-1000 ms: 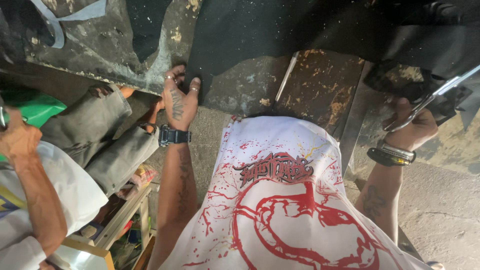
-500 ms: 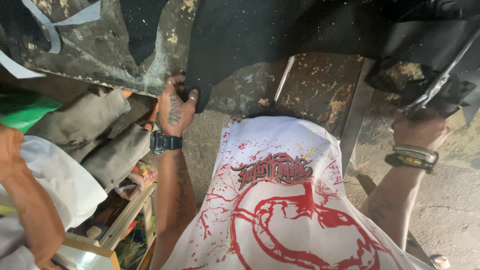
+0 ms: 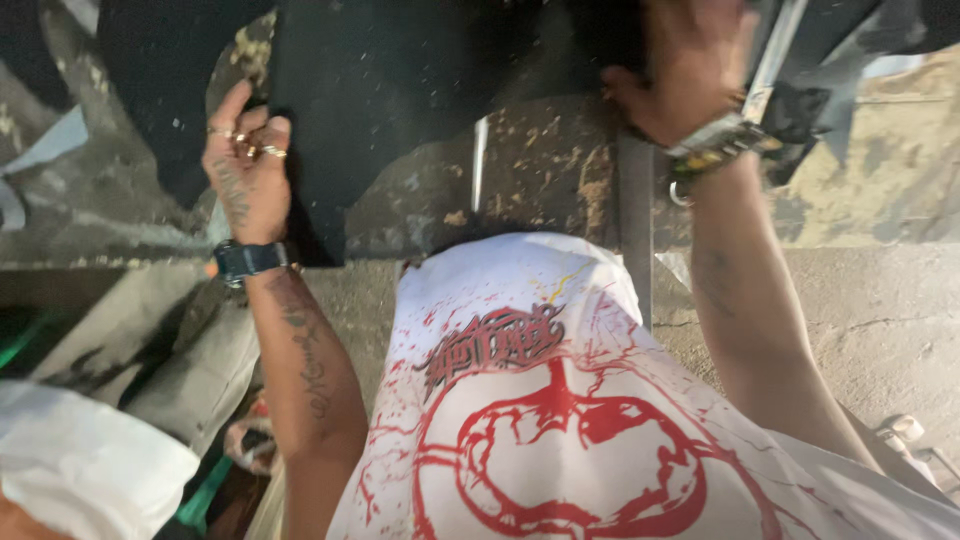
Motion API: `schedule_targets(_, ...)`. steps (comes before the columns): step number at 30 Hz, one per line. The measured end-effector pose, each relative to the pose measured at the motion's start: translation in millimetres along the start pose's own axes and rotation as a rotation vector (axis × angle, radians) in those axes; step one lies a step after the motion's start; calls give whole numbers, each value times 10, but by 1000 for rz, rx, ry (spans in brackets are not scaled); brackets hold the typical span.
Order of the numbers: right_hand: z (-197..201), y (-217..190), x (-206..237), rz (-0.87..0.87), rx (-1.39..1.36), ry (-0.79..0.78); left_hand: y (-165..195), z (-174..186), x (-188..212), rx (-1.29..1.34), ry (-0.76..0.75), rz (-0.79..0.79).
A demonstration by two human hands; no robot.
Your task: The person uses shears to cut a black flexible sheet on a workbench, trims edges, and marks the material with a white marker. Another person works nearby with similar tools.
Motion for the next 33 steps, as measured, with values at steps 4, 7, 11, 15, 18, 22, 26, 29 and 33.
schedule_targets(4, -97, 27, -172, 15, -18, -81, 80, -84, -95, -76, -29, -28)
schedule_targets(7, -36, 157, -12, 1, 39, -148, 154, -124, -21, -162, -45, -103)
schedule_targets(11, 244, 249, 381, 90, -69, -167, 282, -209, 37, -285, -16, -270)
schedule_targets(15, 415, 245, 714, 11, -299, -243, 236, -373, -13, -232, -46, -178)
schedule_targets(18, 332, 308, 738, -115, -361, -284, 303, -477, -17, -373, -11, -300)
schedule_targets(22, 130, 242, 627, -87, -267, -223, 344, -472, -44, -344, 65, -284)
schedule_targets(26, 169, -5, 506, 87, -27, 2, 424, -371, -29, -495, 125, -377)
schedule_targets(29, 294, -170, 455, 172, -68, 151, 490, -278, 101, -607, 196, -425)
schedule_targets(33, 331, -246, 472, 131, -202, 145, 542, -420, 387, -575, 114, -321)
Point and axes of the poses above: each hand's wrist, its own x-axis away from the middle knuckle, its own z-axis out of the back of the hand, y = z × x, the point moved 5 cm from there along -x, towards the middle knuckle
